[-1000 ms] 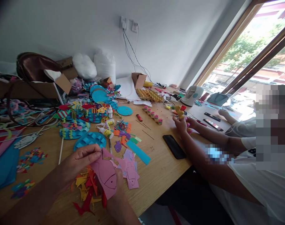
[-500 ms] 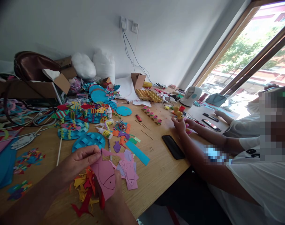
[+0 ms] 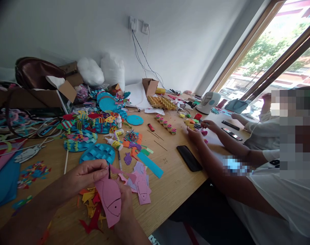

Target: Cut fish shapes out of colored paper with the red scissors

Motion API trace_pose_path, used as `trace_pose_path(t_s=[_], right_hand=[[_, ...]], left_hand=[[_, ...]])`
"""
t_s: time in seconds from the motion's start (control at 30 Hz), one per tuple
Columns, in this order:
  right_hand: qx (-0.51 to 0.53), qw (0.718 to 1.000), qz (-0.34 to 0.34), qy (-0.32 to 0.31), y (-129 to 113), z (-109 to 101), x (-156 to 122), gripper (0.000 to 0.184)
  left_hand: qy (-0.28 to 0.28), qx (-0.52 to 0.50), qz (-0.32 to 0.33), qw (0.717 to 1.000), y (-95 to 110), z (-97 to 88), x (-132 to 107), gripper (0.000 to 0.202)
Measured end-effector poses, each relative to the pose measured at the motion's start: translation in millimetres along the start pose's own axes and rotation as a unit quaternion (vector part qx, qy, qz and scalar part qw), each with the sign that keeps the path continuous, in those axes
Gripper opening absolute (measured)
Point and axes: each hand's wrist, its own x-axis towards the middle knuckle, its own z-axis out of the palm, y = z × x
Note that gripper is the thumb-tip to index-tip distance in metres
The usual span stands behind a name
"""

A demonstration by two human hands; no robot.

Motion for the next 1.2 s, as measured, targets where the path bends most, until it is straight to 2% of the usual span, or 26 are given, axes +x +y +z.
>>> trace_pose_path(t_s=[0.07,0.13,0.2,0.27,0.4,0.47,0.57,0.73,0.83,1.0,1.13,1.2], right_hand=[[0.018,1.000,-0.010,-0.004,-12.4,-0.1,-0.1,0.036],[0.062,0.998,-0.016,0.001,-26.7,0.4,0.2,0.037],[0.091,0.995,0.005,-0.029,-38.6,2.0,0.5,0.035],[0.138,0.986,0.055,-0.075,-44.7,3.8,-0.3,0.039],[0.174,0.968,0.114,-0.141,-41.4,1.3,-6.1,0.054],[0.161,0.963,0.121,-0.181,-36.6,-4.5,-9.4,0.056],[0.149,0.959,0.129,-0.204,-28.4,-14.6,-12.3,0.055],[0.129,0.960,0.166,-0.186,-15.6,-25.1,-12.1,0.052],[0.113,0.967,0.163,-0.159,-16.7,-30.4,-8.0,0.052],[0.123,0.974,0.135,-0.135,-42.3,-37.1,9.4,0.038],[0.149,0.978,0.094,-0.108,-67.3,-32.4,28.4,0.031],[0.134,0.981,0.071,-0.122,-75.5,-27.9,37.2,0.029]], left_hand=[[-0.019,0.012,-0.007,1.000,1.2,-4.5,-1.5,0.032],[-0.036,0.028,-0.016,0.999,3.8,-10.1,-4.1,0.031],[-0.044,0.056,-0.015,0.997,6.9,-16.2,-7.3,0.031],[-0.033,0.086,-0.009,0.996,9.3,-21.9,-10.5,0.031],[0.011,0.120,-0.006,0.993,9.1,-30.3,-14.3,0.028],[0.026,0.125,0.002,0.992,7.5,-32.5,-14.7,0.023],[0.043,0.134,0.013,0.990,7.1,-34.1,-14.4,0.013],[0.059,0.160,0.014,0.985,12.1,-32.9,-13.1,0.015],[0.070,0.149,0.006,0.986,12.8,-31.2,-13.0,0.015],[0.076,0.132,0.004,0.988,6.3,-31.5,-15.1,0.017],[0.069,0.189,0.019,0.979,2.3,-33.6,-16.7,0.020],[0.069,0.223,0.023,0.972,2.5,-34.3,-17.0,0.022]])
